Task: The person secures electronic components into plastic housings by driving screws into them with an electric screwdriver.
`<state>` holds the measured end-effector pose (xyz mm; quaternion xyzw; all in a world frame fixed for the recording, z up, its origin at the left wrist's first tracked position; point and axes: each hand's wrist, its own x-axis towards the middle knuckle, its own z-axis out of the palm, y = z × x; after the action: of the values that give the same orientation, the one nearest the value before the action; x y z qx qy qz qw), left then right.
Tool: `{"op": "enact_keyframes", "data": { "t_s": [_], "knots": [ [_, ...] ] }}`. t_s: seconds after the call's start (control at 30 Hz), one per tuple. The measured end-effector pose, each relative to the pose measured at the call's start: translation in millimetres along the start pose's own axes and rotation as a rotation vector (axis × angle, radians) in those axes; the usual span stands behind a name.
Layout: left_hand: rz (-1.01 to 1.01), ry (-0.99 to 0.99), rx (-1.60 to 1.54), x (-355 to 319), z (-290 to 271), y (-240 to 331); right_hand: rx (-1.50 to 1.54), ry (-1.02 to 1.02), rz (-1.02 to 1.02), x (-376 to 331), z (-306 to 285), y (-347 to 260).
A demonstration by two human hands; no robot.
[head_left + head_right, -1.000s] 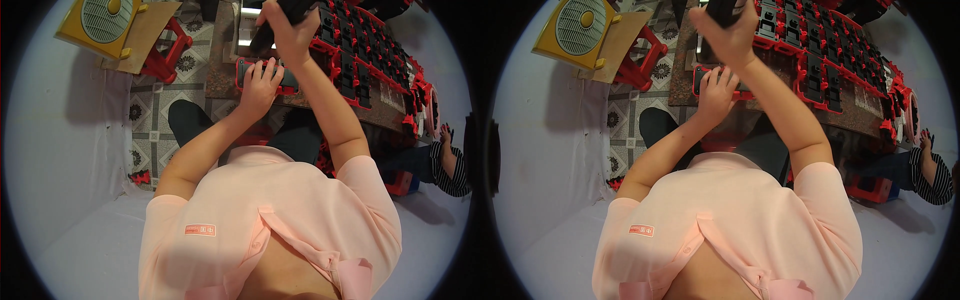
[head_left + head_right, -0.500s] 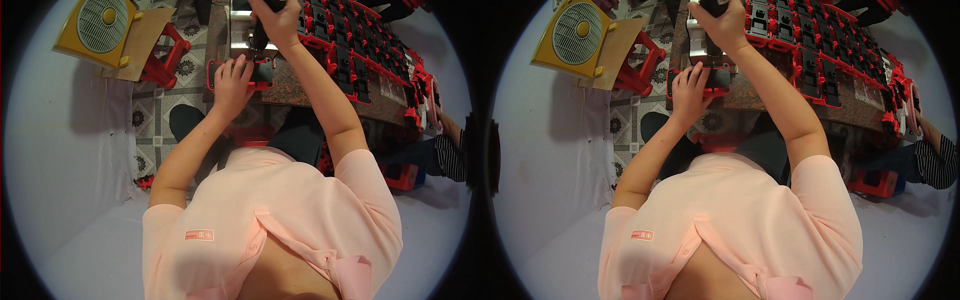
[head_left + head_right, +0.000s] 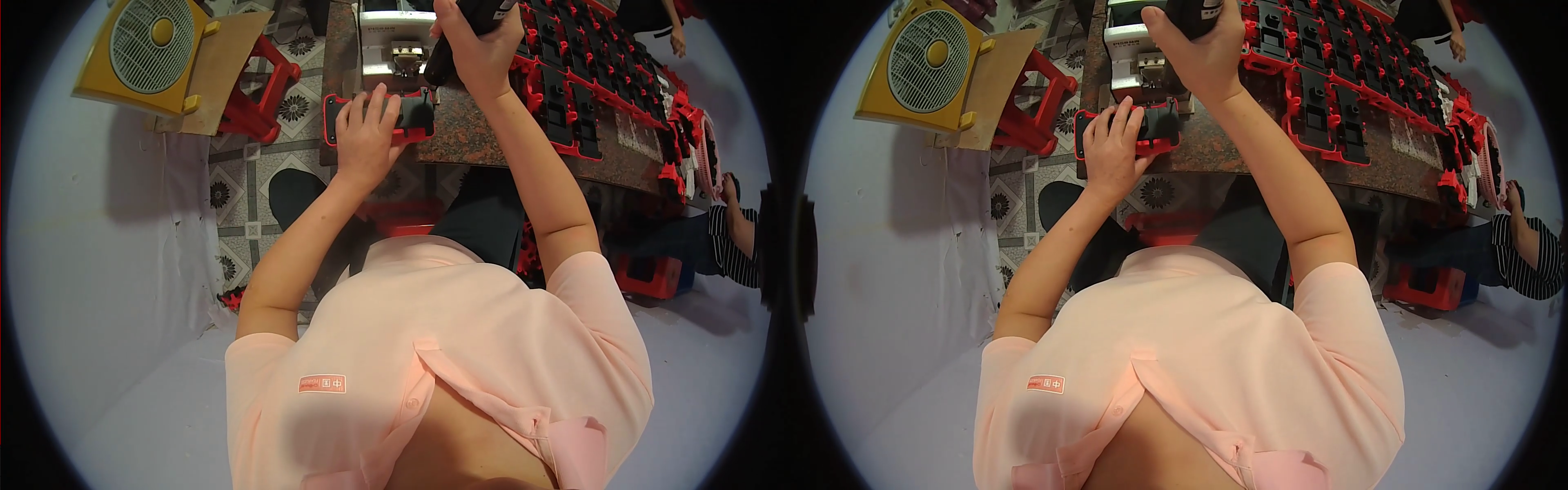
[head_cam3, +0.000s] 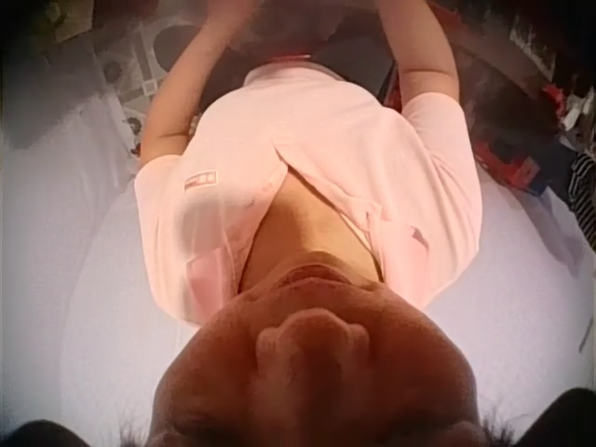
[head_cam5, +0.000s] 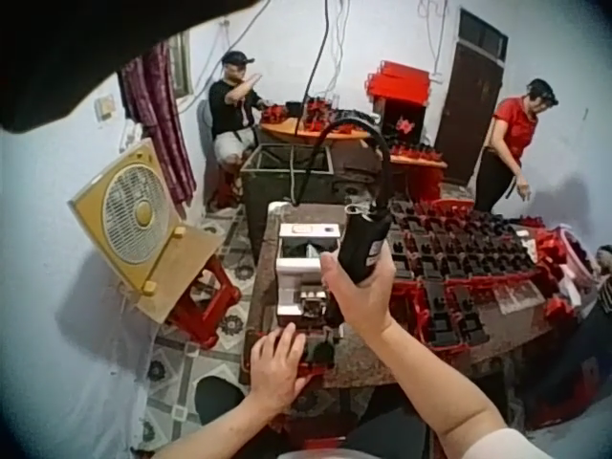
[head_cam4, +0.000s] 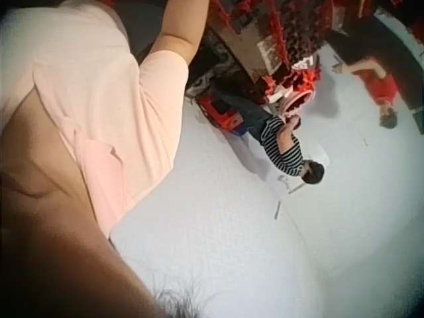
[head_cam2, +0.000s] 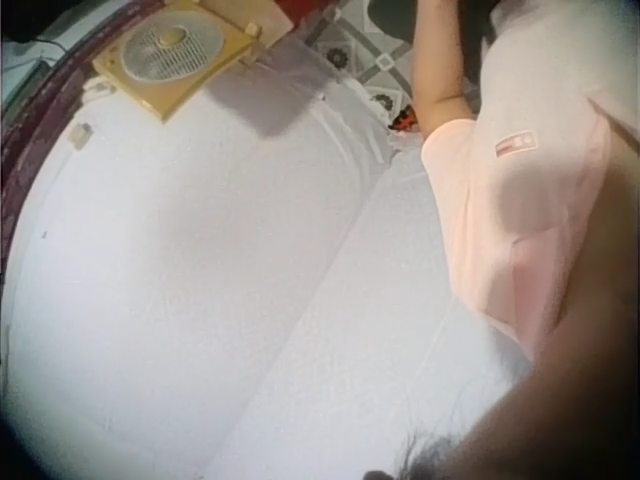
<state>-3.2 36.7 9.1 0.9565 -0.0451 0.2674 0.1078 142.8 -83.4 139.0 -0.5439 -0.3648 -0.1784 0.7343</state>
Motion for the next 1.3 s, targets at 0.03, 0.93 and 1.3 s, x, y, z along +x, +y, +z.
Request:
{"op": "enact_keyframes", "data": {
  "t_s": [0.03, 0.93, 1.3],
  "knots": [
    [0.006, 0.012, 0.009, 0.0, 1.3, -0.6, -0.015, -0.026, -0.015, 0.2, -0.2, 1.8],
    [0.009, 0.077, 0.013, -0.2, 4.7, 1.9, -0.055, -0.166, -0.137, 14.0, 6.5, 5.5],
    [0.006, 0.064, 0.015, -12.5, -8.0, 2.0, -0.135, -0.066, -0.158, 19.4, 42.4, 12.1]
  ]
}}
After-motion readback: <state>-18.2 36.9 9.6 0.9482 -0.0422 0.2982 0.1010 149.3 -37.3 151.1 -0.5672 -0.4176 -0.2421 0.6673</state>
